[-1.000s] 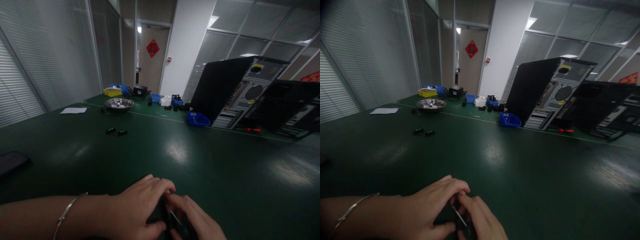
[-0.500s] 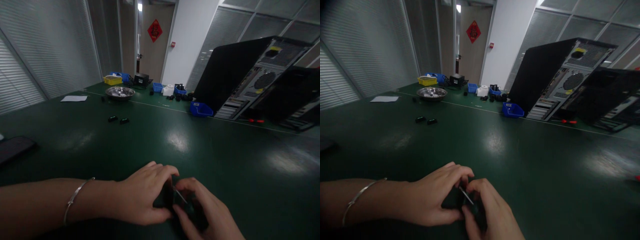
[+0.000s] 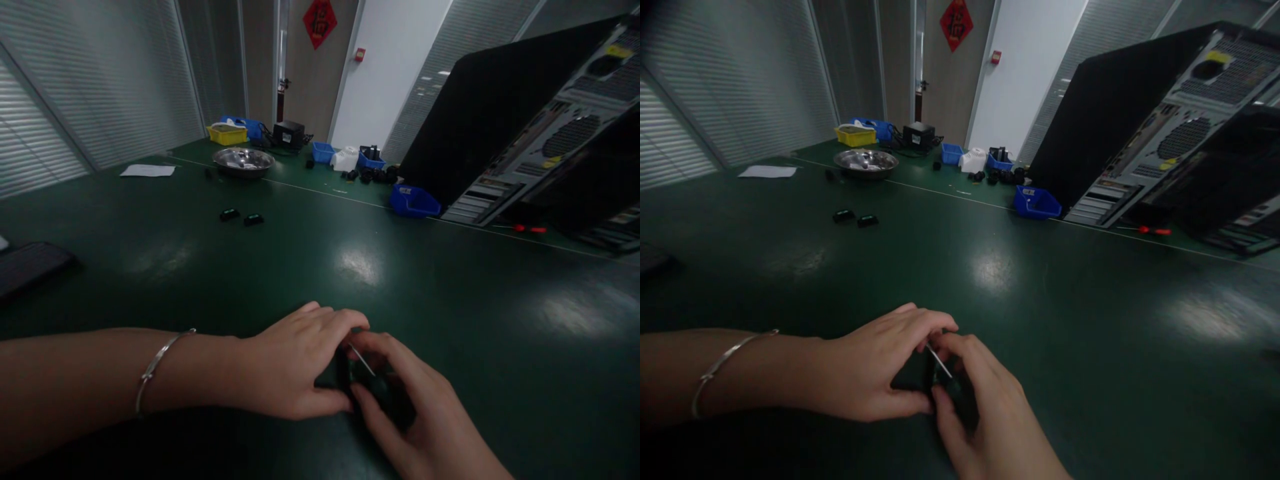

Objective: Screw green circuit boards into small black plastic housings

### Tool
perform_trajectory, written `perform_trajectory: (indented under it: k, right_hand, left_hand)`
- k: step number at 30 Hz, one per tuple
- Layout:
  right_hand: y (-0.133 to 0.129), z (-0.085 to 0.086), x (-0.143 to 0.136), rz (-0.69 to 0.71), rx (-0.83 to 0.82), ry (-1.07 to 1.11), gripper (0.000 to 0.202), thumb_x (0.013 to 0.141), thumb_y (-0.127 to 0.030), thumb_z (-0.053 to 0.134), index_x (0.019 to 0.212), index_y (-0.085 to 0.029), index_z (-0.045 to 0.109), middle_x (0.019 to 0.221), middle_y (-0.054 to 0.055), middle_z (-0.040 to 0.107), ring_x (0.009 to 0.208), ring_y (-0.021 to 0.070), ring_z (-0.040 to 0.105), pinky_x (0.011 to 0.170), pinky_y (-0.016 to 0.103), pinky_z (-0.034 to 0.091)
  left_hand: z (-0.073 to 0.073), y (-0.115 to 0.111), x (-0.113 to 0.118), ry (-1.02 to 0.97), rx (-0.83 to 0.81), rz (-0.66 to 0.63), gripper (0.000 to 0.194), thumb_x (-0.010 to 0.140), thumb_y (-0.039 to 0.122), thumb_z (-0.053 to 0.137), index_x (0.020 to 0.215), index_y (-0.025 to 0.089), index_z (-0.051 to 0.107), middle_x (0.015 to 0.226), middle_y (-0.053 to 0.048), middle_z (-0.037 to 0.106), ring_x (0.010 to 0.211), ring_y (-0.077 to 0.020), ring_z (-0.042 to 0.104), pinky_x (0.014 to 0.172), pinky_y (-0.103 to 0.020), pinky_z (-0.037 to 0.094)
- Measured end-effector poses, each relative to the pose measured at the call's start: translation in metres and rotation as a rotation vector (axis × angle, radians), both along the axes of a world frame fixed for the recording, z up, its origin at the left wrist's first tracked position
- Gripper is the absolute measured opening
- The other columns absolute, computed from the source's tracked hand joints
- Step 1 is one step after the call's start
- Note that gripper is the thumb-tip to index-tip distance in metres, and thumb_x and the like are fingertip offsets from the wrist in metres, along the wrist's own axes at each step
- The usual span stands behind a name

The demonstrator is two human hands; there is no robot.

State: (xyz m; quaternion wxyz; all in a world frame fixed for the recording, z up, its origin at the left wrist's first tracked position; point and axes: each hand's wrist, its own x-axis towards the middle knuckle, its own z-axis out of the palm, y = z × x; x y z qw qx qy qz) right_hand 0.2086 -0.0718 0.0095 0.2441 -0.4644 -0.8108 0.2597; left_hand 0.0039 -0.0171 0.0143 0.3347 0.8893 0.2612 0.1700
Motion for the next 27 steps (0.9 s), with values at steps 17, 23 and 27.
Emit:
perform_trajectory:
  k: [17,23,27]
  right_hand:
    - [0.003,0.000,0.005,0.057,0.017,0.083,0.044,0.086,-0.011,0.058,0.126,-0.027,0.049,0.118,0.006,0.065,0.102,0.0177,0.067,0.086,0.027,0.057]
    - [0.006,0.002,0.010,0.062,0.168,0.209,0.039,0.085,-0.008,0.058,0.119,-0.028,0.055,0.107,0.004,0.069,0.095,0.0182,0.070,0.080,0.024,0.059]
    - [0.008,0.004,0.015,0.017,0.190,0.228,0.030,0.087,-0.009,0.058,0.111,-0.026,0.062,0.096,0.005,0.072,0.091,0.0201,0.072,0.076,0.025,0.061]
  left_hand:
    - [0.001,0.001,0.000,-0.011,-0.011,0.004,0.070,0.079,0.027,0.077,0.133,0.014,0.035,0.118,-0.013,0.060,0.102,-0.0276,0.058,0.094,-0.042,0.039]
    - [0.003,0.000,-0.003,-0.016,-0.020,0.011,0.070,0.079,0.027,0.074,0.136,0.017,0.034,0.122,-0.012,0.060,0.103,-0.0265,0.058,0.096,-0.042,0.040]
    - [0.006,0.015,-0.016,-0.017,0.053,0.073,0.057,0.082,0.016,0.063,0.134,0.019,0.040,0.121,-0.010,0.059,0.106,-0.0238,0.057,0.097,-0.039,0.042]
